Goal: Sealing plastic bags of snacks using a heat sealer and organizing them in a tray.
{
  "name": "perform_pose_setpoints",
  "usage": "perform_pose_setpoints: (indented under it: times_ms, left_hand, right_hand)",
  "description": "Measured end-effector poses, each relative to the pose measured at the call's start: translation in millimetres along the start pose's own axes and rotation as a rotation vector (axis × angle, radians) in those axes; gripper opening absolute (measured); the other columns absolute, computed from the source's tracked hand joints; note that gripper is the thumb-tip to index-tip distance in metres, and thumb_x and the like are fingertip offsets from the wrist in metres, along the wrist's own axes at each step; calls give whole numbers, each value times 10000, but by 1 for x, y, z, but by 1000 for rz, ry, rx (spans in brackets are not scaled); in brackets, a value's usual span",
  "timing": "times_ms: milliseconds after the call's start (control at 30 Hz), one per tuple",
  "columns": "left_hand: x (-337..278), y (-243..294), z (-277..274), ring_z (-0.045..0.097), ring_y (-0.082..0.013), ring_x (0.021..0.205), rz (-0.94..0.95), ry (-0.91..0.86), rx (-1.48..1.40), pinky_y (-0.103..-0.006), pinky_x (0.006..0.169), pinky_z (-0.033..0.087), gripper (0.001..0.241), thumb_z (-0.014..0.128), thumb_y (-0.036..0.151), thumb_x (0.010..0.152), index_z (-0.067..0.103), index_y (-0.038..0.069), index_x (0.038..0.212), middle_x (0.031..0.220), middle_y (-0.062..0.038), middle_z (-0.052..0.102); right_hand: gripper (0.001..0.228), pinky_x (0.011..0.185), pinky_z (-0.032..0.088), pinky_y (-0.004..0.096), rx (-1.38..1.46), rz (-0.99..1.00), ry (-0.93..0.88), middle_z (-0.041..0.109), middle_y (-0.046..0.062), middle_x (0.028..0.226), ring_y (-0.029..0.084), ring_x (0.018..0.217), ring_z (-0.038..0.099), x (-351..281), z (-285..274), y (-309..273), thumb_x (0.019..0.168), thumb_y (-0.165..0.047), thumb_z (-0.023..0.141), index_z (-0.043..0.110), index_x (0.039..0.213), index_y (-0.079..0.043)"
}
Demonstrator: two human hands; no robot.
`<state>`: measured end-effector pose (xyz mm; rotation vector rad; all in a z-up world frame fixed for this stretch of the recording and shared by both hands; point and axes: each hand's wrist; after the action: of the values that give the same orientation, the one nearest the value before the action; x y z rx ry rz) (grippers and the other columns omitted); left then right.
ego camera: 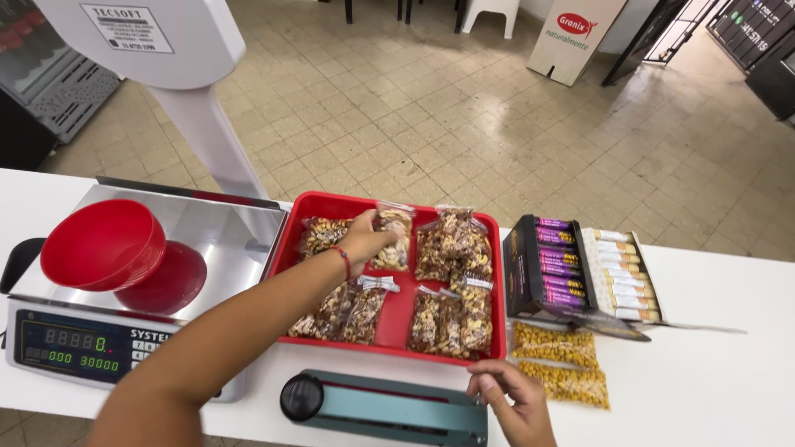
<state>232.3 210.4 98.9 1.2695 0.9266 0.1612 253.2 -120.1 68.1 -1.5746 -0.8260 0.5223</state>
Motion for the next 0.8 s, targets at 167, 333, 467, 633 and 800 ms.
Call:
perform_pose_setpoints:
  times_ms: [167, 333, 467, 633, 800]
  left_hand:
    - [49, -33, 16, 656, -235, 942, -117, 93, 84, -296, 719, 595, 402, 669, -38, 865, 484, 44, 1213, 1068, -132, 612]
    - [110, -84, 19, 509, -278, 1246, 58, 150, 304, -393, 984, 451, 696, 779, 232, 788, 412, 77, 1359, 1348, -128, 527]
    - [120, -77, -6, 632, -352, 889, 392, 35, 965, -483, 737, 484, 324, 666, 242, 856, 501, 58, 1066, 966, -168, 627]
    - [62, -19, -69, 578, -323, 1016, 849, 41, 1199, -448, 928, 462, 353, 722, 167, 791, 634, 50, 1113, 1064, -138, 650]
    - [81, -34, -125, 591, -333, 1012, 597, 125, 1422, -483, 784, 517, 272, 726, 225, 716, 649, 128, 958, 969, -109, 675]
  right_hand:
    - [270, 592, 559, 268, -182, 21, -59, 764, 26, 686, 140, 645, 729, 18, 4, -6, 865, -294, 616, 783, 894, -83]
    - [253, 609, 558, 271, -229, -58, -85, 766, 23, 697, 142, 655, 733, 32, 14, 8, 850, -309, 649, 806, 895, -116]
    - [218, 560, 492, 278, -334, -204, -119, 735, 29, 744, 146, 639, 652, 46, 22, -4, 875, -275, 638, 766, 911, -103]
    - [222, 555, 514, 232, -403, 9, -153, 811, -20, 913, 90, 698, 724, 53, 26, 1, 838, -288, 669, 776, 990, -167]
    - [310, 833, 616, 319, -554, -241, -324, 774, 40, 1066, 174, 948, 756, 79, 39, -4, 857, -267, 681, 693, 1132, -125]
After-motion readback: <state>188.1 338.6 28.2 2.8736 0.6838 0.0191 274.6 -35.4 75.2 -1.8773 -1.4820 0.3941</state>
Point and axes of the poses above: each hand's wrist, its own x-axis towards the middle knuckle, its own z-axis out of the palm, y = z × x
